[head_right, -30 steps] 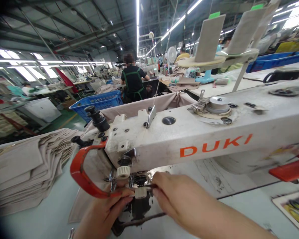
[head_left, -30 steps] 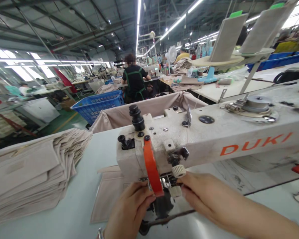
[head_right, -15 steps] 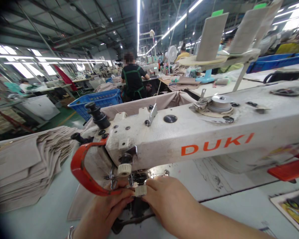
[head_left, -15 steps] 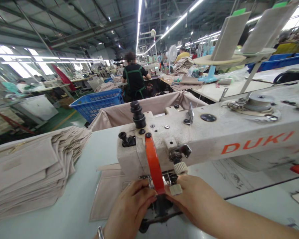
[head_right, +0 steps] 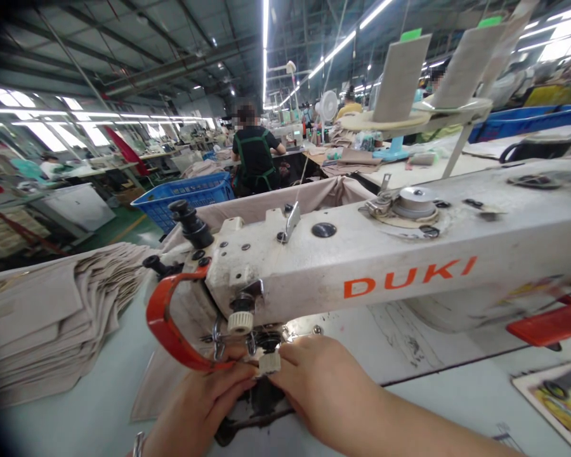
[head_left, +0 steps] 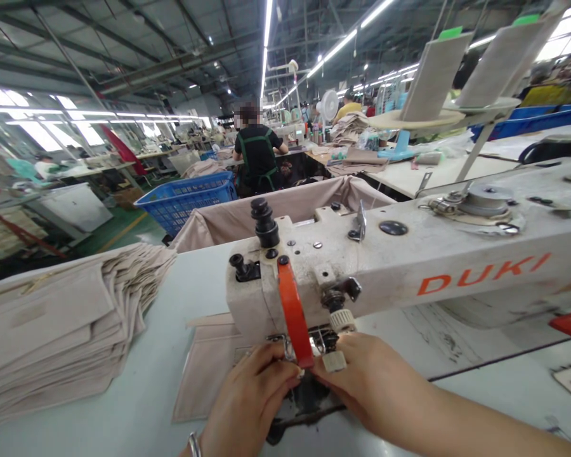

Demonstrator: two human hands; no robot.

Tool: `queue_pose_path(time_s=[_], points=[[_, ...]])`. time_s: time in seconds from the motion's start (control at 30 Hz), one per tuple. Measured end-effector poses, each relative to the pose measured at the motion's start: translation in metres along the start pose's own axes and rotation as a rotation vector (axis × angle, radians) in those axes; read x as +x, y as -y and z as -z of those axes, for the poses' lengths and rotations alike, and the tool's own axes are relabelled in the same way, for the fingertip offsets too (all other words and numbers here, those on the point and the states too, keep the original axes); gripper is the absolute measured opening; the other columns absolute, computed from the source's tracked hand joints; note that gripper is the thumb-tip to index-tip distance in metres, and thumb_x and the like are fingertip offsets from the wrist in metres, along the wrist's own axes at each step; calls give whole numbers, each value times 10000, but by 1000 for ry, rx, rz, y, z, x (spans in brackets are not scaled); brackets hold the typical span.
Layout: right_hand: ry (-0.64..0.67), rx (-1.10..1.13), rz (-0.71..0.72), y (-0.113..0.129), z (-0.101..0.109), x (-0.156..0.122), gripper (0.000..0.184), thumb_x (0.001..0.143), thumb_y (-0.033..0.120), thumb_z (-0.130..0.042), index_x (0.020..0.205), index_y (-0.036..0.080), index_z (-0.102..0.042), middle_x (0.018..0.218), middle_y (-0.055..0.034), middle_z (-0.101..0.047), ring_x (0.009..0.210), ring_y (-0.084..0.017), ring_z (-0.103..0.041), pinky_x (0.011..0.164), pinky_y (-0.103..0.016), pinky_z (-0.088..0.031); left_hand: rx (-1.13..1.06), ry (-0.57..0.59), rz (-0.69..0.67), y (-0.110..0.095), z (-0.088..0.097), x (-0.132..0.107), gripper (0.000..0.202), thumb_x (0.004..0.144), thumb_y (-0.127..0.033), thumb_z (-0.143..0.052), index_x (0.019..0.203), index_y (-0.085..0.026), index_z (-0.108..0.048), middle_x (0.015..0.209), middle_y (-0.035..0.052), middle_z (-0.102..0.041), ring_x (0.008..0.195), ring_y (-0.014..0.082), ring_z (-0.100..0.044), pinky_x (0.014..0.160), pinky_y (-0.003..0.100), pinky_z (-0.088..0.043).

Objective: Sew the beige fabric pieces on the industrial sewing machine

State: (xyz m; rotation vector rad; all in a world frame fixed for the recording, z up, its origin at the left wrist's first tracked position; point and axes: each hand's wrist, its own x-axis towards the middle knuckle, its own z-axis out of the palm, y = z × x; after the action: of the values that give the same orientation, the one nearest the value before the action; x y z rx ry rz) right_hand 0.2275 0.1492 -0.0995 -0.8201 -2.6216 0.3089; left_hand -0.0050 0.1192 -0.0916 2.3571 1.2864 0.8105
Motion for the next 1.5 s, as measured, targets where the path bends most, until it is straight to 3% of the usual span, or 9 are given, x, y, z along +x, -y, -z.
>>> queue_pose_path(time_s=[0.43, 0.63, 0.87, 0.93, 1.03, 1.13, 1.27, 1.37, 1.5], points=[[2, 55, -3, 1, 3, 0, 149, 986, 181, -492, 961, 249, -622, 998, -23, -667, 842, -220, -558, 721, -354, -414, -23, 19, 6, 0, -1, -1, 175, 987, -193, -551, 1034, -300, -681, 1103, -21, -706, 992, 144, -668, 921, 240, -532], [-21, 74, 33, -1, 2, 2, 170, 980, 156, -467, 1008, 244, -609, 963, -18, -667, 824, -215, -556, 699, -343, -388, 21, -4, -49, 0, -3, -1, 184, 1025, -270, -490, 1010, -289, -672, 1067, -4, -713, 948, 167, -678, 886, 292, -558], [-50, 138, 86, -5, 12, 1, 161, 983, 165, -484, 900, 228, -607, 906, -15, -640, 814, -183, -553, 668, -300, -356, 84, -8, -92, 2, -3, -2, 238, 1039, -301, -440, 988, -276, -672, 1072, 33, -712, 956, 192, -687, 868, 329, -566], [-39, 96, 40, -9, 21, -4, 170, 987, 178, -479, 898, 229, -615, 877, -18, -634, 805, -190, -555, 684, -308, -363, 116, -16, -141, 1, -3, -5, 178, 997, -284, -521, 900, -257, -667, 1039, 42, -703, 921, 197, -692, 821, 326, -576], [-36, 21, -167, -19, 37, -13, 126, 971, 222, -513, 997, 223, -636, 904, -35, -656, 822, -218, -588, 722, -341, -388, 158, -55, -114, -1, -3, -11, 169, 924, -196, -575, 757, -222, -566, 992, 43, -695, 857, 181, -697, 756, 298, -578], [-36, -34, -296, -22, 46, -17, 164, 891, 298, -648, 1036, 222, -640, 928, -35, -670, 836, -250, -606, 728, -370, -397, 258, -98, -4, -2, -6, -13, 58, 910, -176, -558, 879, -223, -548, 953, 38, -701, 801, 182, -698, 703, 301, -589], [-100, -54, -65, -7, 31, -7, 167, 866, 317, -716, 957, 214, -622, 974, -25, -667, 913, -249, -589, 803, -393, -406, 402, -86, -162, -2, -4, -6, 205, 989, -185, -435, 1154, -222, -553, 1044, 56, -725, 938, 211, -705, 828, 350, -607], [-121, -136, 163, 5, 7, 4, 29, 941, 223, -633, 955, 200, -623, 962, -13, -684, 906, -221, -587, 821, -378, -424, 427, -100, -238, -4, -2, 1, 265, 995, -135, -353, 1135, -206, -568, 1035, 63, -735, 935, 200, -708, 870, 344, -603], [-166, -220, 273, 10, -16, 7, 112, 959, 123, -557, 956, 175, -657, 1000, -26, -710, 876, -204, -601, 787, -354, -465, 502, -138, -307, -8, -2, 5, 293, 1019, -136, -319, 1114, -168, -595, 999, 67, -751, 915, 193, -712, 873, 322, -594]])
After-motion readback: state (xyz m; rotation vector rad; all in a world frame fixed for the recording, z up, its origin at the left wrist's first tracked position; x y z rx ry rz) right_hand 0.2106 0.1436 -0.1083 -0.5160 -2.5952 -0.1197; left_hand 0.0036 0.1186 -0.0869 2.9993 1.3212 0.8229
